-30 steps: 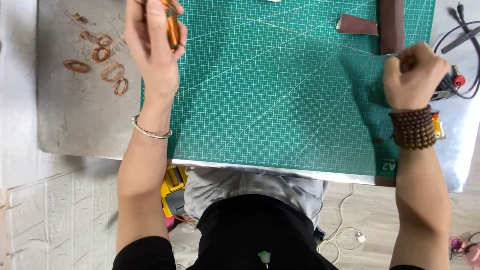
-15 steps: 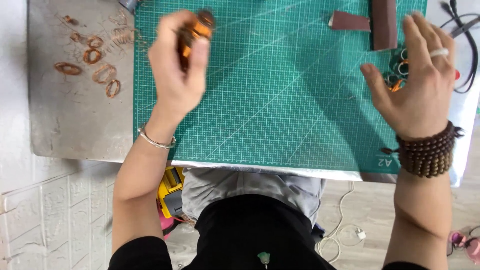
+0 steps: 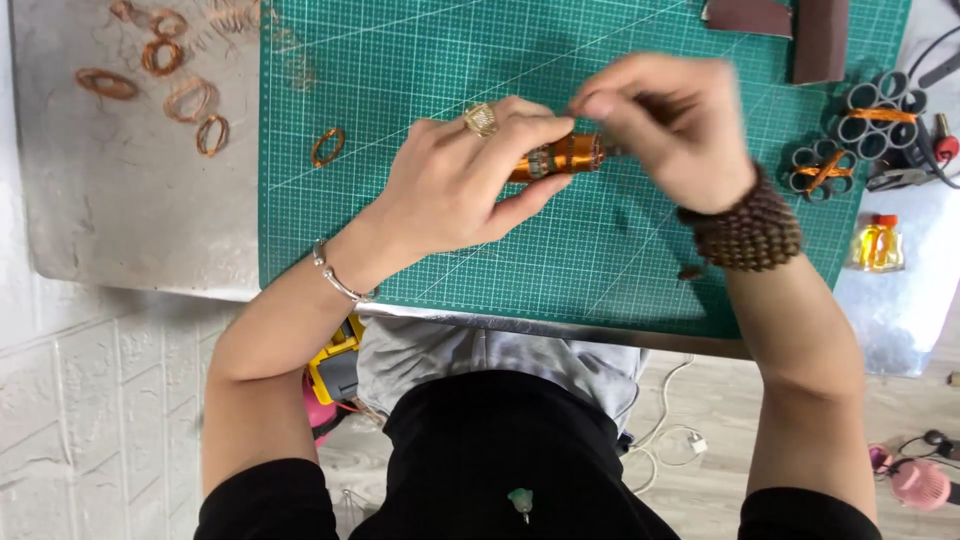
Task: Assembling and inspecting a copper-wound electrical component on a workbench using a probe tool and smartphone for reference.
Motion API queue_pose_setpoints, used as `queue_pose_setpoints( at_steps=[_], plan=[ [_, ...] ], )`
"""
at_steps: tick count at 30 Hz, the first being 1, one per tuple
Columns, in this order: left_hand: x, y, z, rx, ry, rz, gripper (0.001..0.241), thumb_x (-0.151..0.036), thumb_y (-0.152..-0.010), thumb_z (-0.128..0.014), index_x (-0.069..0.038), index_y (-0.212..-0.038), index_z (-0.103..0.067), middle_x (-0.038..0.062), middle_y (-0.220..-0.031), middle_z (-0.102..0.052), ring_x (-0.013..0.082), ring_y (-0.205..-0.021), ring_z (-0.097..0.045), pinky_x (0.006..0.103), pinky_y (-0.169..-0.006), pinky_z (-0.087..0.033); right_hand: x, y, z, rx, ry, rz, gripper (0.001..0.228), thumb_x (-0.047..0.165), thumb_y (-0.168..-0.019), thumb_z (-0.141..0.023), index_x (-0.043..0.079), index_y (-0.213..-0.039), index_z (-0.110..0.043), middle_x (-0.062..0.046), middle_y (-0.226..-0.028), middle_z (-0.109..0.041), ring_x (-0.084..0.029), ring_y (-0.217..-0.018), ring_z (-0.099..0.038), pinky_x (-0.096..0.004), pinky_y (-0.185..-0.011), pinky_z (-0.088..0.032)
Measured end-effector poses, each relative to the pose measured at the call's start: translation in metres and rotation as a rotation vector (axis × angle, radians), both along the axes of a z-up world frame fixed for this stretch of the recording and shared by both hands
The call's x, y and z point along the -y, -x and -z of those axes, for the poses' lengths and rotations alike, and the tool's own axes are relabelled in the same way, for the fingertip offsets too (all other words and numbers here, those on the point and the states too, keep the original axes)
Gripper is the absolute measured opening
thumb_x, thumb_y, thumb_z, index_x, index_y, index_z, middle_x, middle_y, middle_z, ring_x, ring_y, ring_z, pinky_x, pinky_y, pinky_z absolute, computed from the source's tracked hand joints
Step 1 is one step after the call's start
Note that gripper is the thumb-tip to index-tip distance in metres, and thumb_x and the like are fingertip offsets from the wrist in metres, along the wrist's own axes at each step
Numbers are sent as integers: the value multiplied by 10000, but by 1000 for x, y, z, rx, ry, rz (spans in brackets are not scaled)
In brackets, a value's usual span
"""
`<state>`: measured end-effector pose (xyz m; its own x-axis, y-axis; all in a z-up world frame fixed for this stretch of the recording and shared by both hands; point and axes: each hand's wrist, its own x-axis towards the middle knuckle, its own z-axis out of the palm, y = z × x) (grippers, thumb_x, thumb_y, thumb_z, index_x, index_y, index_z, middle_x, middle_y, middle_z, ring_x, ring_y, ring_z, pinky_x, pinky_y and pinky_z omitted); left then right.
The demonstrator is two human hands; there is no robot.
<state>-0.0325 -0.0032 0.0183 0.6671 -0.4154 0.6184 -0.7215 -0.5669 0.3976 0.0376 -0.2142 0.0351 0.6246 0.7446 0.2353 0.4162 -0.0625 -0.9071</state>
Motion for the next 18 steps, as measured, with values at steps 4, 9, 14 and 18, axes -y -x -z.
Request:
queue_pose_setpoints(
  at_steps=[4,9,14,18],
  plan=[
    [0,-2,-2,109,-137,-141,302,-286,-977,-674,-53,-1114,-540,59,-1008,-689,104,-688,-638,210,-438,-430,15,5,-20,210,1,109,154,-30,-1025,-508,-121,-941,-600,-149,-740,-500,-191,-623,-444,-294,-580,-361],
    [-4,-3,-2,126,-141,-213,318,-294,-981,-686,-56,-1137,-545,53,-1037,-683,80,-679,-622,191,-429,-372,45,6,-22,173,25,-59,135,-35,-929,-490,-99,-862,-588,-61,-520,-459,-102,-400,-317,-246,-417,-233],
    [1,-4,6,112,-86,-89,312,-251,-966,-705,-55,-1127,-523,84,-978,-712,116,-673,-659,197,-425,-452,79,-5,4,243,347,181,152,-179,-1059,-540,-173,-971,-664,-269,-875,-658,-132,-437,-415,-220,-360,-285],
    [5,-3,7,65,-127,-71,288,-281,-955,-706,-64,-1099,-582,74,-982,-700,125,-680,-667,209,-422,-458,124,-8,24,409,259,299,177,-121,-1200,-512,-172,-1073,-624,-305,-1046,-672,-255,-723,-536,-364,-654,-419]
  ],
)
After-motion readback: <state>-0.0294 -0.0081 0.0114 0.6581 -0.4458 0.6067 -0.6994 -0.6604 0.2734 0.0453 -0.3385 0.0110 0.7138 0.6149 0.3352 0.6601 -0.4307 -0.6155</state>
